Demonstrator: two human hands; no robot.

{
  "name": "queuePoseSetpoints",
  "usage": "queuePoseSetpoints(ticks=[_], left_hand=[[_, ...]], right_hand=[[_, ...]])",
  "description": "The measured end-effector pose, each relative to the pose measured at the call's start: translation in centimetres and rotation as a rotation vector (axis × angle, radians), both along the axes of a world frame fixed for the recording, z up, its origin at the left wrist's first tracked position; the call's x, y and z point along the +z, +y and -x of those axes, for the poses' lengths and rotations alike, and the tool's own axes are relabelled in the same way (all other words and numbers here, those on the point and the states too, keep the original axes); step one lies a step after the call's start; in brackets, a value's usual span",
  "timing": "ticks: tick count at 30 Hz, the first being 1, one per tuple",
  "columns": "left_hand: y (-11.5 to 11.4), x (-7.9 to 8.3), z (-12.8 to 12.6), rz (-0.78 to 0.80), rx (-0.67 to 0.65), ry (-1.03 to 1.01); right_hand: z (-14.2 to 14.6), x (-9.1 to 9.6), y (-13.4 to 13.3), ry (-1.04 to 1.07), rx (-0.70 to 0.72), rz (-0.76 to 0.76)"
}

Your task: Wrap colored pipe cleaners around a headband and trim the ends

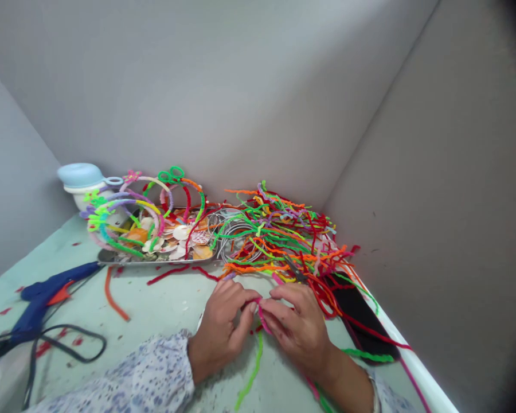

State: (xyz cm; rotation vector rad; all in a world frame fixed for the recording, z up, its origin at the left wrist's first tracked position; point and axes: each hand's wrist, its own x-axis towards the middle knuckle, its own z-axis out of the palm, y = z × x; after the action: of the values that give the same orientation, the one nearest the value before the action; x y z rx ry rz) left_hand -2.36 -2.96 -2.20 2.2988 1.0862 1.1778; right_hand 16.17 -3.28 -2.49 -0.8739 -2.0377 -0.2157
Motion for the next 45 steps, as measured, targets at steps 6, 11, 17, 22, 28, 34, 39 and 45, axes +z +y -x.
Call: queuePoseSetpoints(ticks=[6,11,17,22,28,34,39,45], left_hand=[[0.0,0.0,0.0,0.018,-0.001,0.003],[0.2,-0.3,-0.1,0.022,0.024,0.041],[0.4,-0.4,-0.2,0.018,0.016,0.060],[0.3,-0.6,-0.2,0.021,0.007,0.060],[0.3,-0.7,-0.2,0.032,-0.005,0.066],[0.3,-0.8,-0.3,0.017,-0.022,0.053],[0.4,-0.8,-0.3,0.007,-0.037,0.061],[0.3,-0.8,-0.3,-0.017,-0.050,0.082]], right_hand=[[0.0,0.0,0.2,-0.021,-0.002,0.048],[0.1,-0.3,0.5,-0.021,-0.004,0.088],[0.1,-0.6,0.4,0.006,0.002,0.106],[-0.1,-0.7,0.4,0.022,0.023,0.133],[-0.1,-1.0,0.6,0.034,0.033,0.160],[0.1,-1.1,0.7,0.051,0.054,0.171],[0.2,-0.9,0.7,0.088,0.060,0.248],[0.4,-0.4,0.1,0.156,0.070,0.497]])
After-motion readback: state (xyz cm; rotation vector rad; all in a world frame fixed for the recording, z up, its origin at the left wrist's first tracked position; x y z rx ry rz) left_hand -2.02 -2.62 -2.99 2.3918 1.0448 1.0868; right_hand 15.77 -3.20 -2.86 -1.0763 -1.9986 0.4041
